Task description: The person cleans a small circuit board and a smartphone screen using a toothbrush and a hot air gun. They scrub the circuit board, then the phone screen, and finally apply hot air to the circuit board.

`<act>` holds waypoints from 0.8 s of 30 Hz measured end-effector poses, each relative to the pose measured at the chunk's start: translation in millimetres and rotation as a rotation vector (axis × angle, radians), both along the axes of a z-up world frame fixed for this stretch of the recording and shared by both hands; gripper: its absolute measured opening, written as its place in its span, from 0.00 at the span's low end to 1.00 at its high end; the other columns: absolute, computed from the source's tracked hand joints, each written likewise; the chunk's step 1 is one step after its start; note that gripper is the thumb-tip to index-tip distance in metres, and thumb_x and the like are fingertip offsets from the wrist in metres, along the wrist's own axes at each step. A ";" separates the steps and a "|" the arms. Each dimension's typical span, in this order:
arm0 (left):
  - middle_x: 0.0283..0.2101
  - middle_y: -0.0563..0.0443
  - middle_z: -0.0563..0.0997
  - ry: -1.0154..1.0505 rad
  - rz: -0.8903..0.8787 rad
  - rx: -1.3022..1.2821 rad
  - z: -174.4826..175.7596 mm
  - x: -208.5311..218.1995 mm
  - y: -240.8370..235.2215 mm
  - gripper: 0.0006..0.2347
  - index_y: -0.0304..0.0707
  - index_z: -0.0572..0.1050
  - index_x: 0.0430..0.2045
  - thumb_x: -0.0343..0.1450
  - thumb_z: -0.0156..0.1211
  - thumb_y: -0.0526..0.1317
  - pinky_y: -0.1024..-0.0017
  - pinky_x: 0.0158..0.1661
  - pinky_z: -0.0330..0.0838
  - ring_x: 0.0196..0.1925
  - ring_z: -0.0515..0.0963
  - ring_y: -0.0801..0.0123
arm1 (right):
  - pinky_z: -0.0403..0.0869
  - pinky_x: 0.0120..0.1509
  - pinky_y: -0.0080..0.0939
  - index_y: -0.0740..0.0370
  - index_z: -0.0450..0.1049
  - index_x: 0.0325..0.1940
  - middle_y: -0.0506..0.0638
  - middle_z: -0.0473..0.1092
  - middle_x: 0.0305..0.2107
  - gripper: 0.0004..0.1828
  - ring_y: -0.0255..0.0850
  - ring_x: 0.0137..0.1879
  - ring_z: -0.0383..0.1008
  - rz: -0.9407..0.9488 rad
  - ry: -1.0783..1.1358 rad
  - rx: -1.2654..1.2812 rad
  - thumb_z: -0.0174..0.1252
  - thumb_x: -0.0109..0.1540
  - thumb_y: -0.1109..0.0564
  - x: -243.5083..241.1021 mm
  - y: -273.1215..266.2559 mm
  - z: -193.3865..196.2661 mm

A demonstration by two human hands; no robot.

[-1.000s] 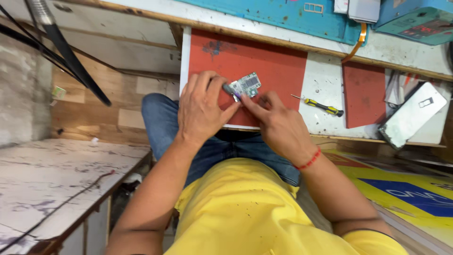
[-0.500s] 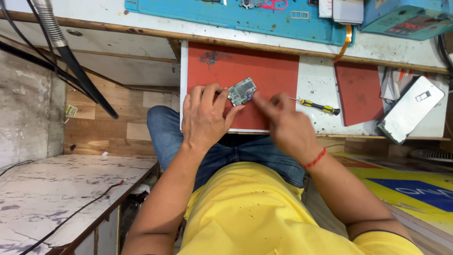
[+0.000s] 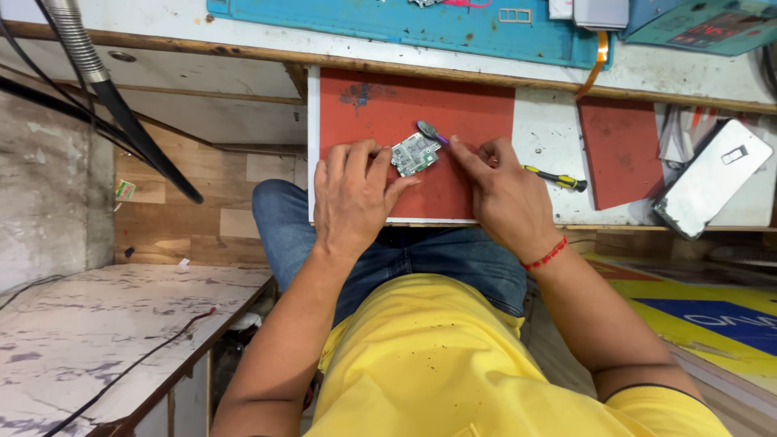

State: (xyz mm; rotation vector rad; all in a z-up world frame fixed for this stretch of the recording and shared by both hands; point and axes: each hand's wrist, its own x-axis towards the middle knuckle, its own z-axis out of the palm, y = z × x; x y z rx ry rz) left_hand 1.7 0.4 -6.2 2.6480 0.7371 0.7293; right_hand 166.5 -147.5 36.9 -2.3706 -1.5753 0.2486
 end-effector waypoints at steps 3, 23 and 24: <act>0.44 0.53 0.77 -0.003 0.018 -0.003 0.9 0.7 2.0 0.20 0.38 0.81 0.42 0.65 0.70 0.54 0.59 0.42 0.66 0.47 0.73 0.59 | 0.75 0.33 0.49 0.45 0.71 0.67 0.54 0.71 0.42 0.31 0.52 0.35 0.77 0.288 0.135 0.062 0.58 0.60 0.63 3.0 3.8 1.1; 0.43 0.51 0.76 -0.072 0.022 0.000 3.5 2.0 3.3 0.17 0.37 0.82 0.36 0.63 0.74 0.50 0.59 0.42 0.67 0.46 0.74 0.57 | 0.75 0.35 0.52 0.51 0.70 0.70 0.57 0.69 0.44 0.33 0.55 0.38 0.76 0.133 0.007 0.037 0.55 0.59 0.67 -6.8 4.1 -11.2; 0.43 0.50 0.76 -0.081 0.022 0.003 2.6 -0.4 3.3 0.17 0.37 0.82 0.36 0.63 0.74 0.50 0.59 0.42 0.67 0.46 0.74 0.57 | 0.75 0.34 0.52 0.53 0.70 0.69 0.58 0.69 0.44 0.34 0.55 0.38 0.76 0.189 0.047 0.025 0.55 0.58 0.67 -11.9 0.9 -13.1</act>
